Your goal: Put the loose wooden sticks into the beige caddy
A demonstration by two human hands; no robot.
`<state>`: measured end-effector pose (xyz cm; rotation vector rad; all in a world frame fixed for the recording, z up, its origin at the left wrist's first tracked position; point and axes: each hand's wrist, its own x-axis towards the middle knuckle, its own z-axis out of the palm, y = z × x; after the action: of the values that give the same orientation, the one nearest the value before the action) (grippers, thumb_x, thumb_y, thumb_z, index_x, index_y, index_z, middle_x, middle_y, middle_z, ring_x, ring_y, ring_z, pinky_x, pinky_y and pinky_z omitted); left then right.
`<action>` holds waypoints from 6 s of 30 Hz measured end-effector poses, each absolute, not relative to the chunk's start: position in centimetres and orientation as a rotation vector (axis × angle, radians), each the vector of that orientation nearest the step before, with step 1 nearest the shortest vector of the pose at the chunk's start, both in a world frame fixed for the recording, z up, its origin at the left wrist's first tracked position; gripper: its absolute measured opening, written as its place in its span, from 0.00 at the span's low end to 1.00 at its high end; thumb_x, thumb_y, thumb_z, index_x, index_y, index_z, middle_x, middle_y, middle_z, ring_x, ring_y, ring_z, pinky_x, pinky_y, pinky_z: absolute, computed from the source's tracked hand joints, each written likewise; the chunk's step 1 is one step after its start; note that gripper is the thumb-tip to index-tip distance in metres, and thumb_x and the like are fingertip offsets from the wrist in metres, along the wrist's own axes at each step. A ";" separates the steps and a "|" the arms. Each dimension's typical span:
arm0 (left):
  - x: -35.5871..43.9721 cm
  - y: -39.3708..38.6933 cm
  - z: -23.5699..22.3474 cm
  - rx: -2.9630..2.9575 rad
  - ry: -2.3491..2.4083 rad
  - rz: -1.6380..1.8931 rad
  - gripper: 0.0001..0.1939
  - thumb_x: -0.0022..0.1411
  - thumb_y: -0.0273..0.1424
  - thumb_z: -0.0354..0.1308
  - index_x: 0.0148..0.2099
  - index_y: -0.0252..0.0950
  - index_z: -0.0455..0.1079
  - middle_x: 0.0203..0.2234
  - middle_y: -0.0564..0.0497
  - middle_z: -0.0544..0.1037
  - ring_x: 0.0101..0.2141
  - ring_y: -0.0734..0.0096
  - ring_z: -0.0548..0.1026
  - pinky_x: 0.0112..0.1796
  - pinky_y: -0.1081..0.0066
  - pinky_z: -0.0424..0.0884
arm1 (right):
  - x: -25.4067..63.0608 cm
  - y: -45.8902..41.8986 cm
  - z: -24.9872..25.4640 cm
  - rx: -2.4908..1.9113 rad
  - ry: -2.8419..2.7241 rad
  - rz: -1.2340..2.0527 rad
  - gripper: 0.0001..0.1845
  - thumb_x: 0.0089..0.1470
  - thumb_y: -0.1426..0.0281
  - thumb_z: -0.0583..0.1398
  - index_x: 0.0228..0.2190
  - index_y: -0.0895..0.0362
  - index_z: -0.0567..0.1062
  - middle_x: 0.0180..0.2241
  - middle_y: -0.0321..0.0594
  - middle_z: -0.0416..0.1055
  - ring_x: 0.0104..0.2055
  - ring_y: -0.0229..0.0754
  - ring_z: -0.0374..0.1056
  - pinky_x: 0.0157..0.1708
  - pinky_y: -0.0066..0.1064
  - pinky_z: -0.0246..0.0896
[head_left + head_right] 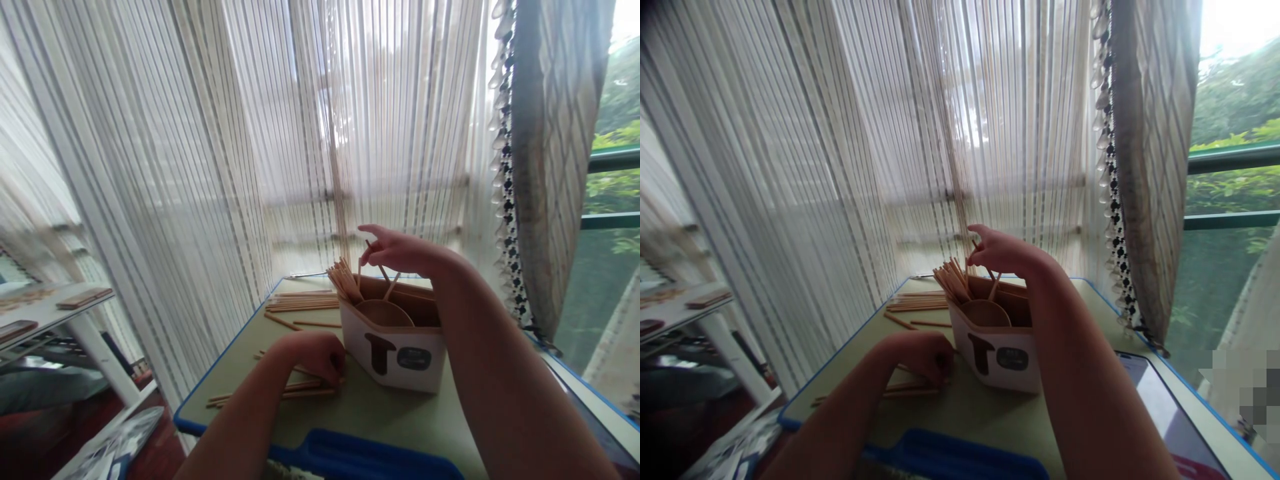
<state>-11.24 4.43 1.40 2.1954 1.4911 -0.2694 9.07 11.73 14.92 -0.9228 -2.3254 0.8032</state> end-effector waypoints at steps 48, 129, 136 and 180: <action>-10.9 4.5 0.7 2.205 1.607 -0.209 0.15 0.44 0.36 0.63 0.35 0.35 0.77 0.25 0.53 0.77 0.26 0.72 0.70 0.25 0.77 0.62 | 10.8 8.7 17.0 -1.323 -2.460 -0.034 0.14 0.44 0.64 0.62 0.34 0.56 0.78 0.32 0.44 0.75 0.31 0.43 0.69 0.28 0.32 0.59; -14.5 8.6 3.4 0.623 0.759 1.731 0.06 0.53 0.24 0.53 0.25 0.31 0.67 0.18 0.50 0.76 0.17 0.76 0.72 0.20 0.76 0.68 | 4.8 10.6 15.6 -0.330 -2.059 0.974 0.09 0.53 0.65 0.58 0.31 0.59 0.71 0.18 0.34 0.70 0.19 0.32 0.67 0.17 0.22 0.59; -14.2 7.6 2.8 1.048 0.875 1.686 0.13 0.49 0.32 0.64 0.37 0.32 0.70 0.19 0.52 0.76 0.17 0.77 0.71 0.20 0.78 0.65 | 5.8 10.7 16.8 -0.377 -1.712 0.735 0.16 0.54 0.60 0.57 0.26 0.61 0.73 0.16 0.36 0.70 0.16 0.30 0.63 0.14 0.21 0.55; -11.0 5.7 2.5 1.128 0.960 1.475 0.15 0.49 0.37 0.63 0.32 0.34 0.62 0.18 0.57 0.68 0.17 0.80 0.66 0.20 0.78 0.59 | 9.3 9.5 17.2 -0.668 -1.570 0.943 0.16 0.55 0.61 0.55 0.28 0.61 0.72 0.24 0.46 0.74 0.20 0.35 0.69 0.14 0.24 0.59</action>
<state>-10.98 5.68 2.52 1.1276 0.9597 1.4754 9.31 9.46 17.25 -0.6682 -1.5704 0.9431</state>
